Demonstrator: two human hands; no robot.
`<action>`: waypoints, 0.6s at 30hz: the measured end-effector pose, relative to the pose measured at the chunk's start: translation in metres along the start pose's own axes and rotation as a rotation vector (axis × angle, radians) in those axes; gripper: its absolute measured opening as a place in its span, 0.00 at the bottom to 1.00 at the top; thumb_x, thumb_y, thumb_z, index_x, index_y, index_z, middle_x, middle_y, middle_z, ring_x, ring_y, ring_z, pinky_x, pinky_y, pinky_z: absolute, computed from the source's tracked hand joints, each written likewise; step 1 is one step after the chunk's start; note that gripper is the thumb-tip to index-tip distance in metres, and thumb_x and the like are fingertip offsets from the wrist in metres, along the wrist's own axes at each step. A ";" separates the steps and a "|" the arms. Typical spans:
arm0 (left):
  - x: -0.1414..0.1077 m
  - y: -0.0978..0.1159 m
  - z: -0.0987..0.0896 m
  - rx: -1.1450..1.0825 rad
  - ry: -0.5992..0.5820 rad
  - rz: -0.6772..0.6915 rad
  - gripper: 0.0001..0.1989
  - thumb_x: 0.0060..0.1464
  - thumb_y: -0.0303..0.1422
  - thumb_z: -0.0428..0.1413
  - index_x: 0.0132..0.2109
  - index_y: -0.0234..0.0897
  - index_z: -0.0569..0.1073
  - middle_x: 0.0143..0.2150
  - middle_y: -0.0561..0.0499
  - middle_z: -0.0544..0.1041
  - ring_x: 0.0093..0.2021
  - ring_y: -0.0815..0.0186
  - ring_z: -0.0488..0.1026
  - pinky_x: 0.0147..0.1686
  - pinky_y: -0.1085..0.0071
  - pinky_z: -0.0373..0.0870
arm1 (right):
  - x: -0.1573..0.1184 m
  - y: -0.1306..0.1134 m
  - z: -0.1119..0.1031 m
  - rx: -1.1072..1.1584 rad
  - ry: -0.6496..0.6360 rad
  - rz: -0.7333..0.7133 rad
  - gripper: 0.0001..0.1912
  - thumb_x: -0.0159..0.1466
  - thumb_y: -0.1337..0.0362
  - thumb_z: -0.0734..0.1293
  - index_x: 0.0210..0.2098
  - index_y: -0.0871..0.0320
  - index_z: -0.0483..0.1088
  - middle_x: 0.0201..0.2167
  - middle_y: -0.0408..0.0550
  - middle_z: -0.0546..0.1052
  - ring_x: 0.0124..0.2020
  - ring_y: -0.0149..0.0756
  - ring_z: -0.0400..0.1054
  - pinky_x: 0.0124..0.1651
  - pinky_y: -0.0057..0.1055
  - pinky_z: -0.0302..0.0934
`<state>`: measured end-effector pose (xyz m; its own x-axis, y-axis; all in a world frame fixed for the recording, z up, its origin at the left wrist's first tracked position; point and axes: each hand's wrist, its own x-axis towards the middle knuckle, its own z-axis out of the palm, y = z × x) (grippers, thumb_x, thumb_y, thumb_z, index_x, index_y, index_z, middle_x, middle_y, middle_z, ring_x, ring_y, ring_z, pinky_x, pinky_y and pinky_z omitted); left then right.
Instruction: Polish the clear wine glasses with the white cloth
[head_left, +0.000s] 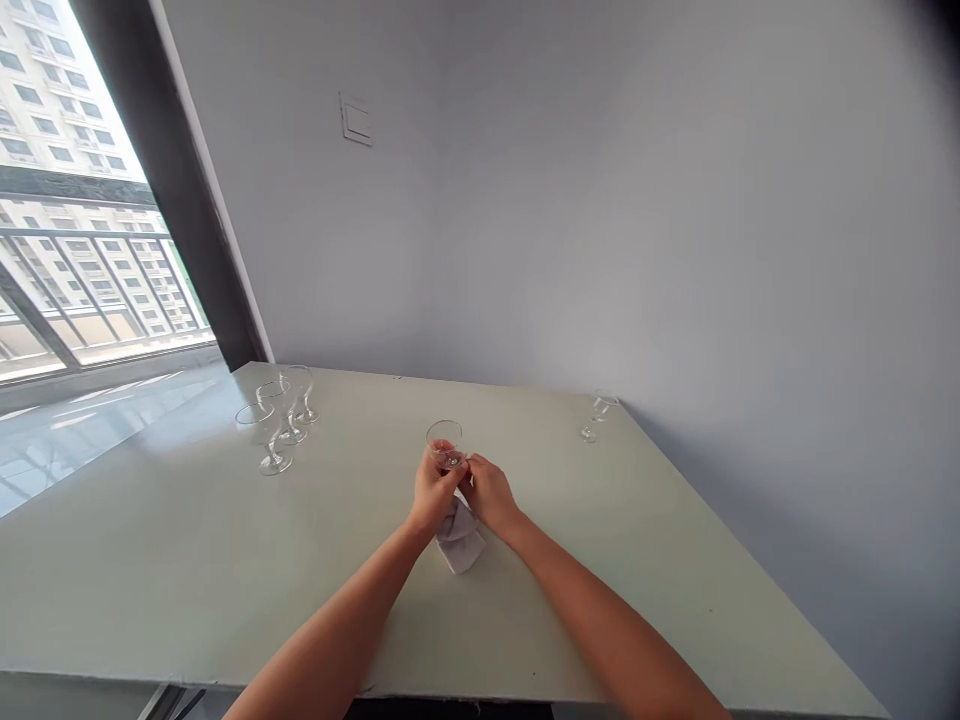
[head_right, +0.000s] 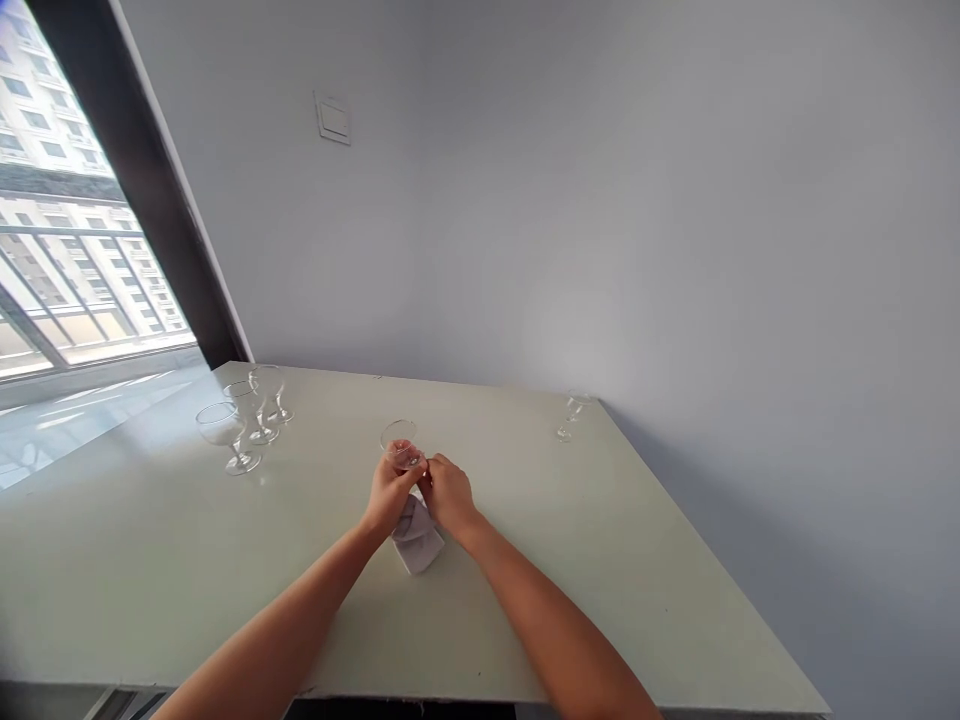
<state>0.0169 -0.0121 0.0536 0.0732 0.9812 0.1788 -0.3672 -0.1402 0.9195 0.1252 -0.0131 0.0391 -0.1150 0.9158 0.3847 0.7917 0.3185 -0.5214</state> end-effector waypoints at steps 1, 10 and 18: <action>0.001 -0.005 -0.001 0.029 0.011 0.000 0.14 0.40 0.28 0.58 0.37 0.38 0.65 0.29 0.54 0.69 0.28 0.72 0.66 0.31 0.76 0.62 | 0.003 0.005 0.003 0.013 -0.009 0.017 0.11 0.59 0.63 0.58 0.23 0.57 0.66 0.24 0.42 0.69 0.23 0.28 0.61 0.27 0.24 0.52; 0.008 -0.048 -0.009 0.163 0.138 -0.119 0.16 0.40 0.24 0.57 0.39 0.39 0.69 0.40 0.49 0.69 0.24 0.75 0.63 0.24 0.78 0.60 | 0.031 0.128 -0.040 -0.118 0.185 0.377 0.12 0.55 0.63 0.58 0.16 0.58 0.61 0.16 0.41 0.65 0.20 0.30 0.57 0.26 0.25 0.48; 0.011 -0.053 -0.010 0.122 0.098 -0.127 0.14 0.41 0.24 0.56 0.38 0.38 0.68 0.32 0.52 0.69 0.23 0.75 0.63 0.23 0.78 0.60 | 0.039 0.211 -0.068 -0.198 0.254 0.608 0.10 0.54 0.65 0.59 0.18 0.58 0.64 0.19 0.45 0.69 0.22 0.31 0.59 0.26 0.27 0.49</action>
<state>0.0277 0.0075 0.0032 0.0186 0.9994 0.0295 -0.2454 -0.0241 0.9691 0.3284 0.0733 -0.0036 0.5096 0.8243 0.2466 0.7685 -0.3072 -0.5613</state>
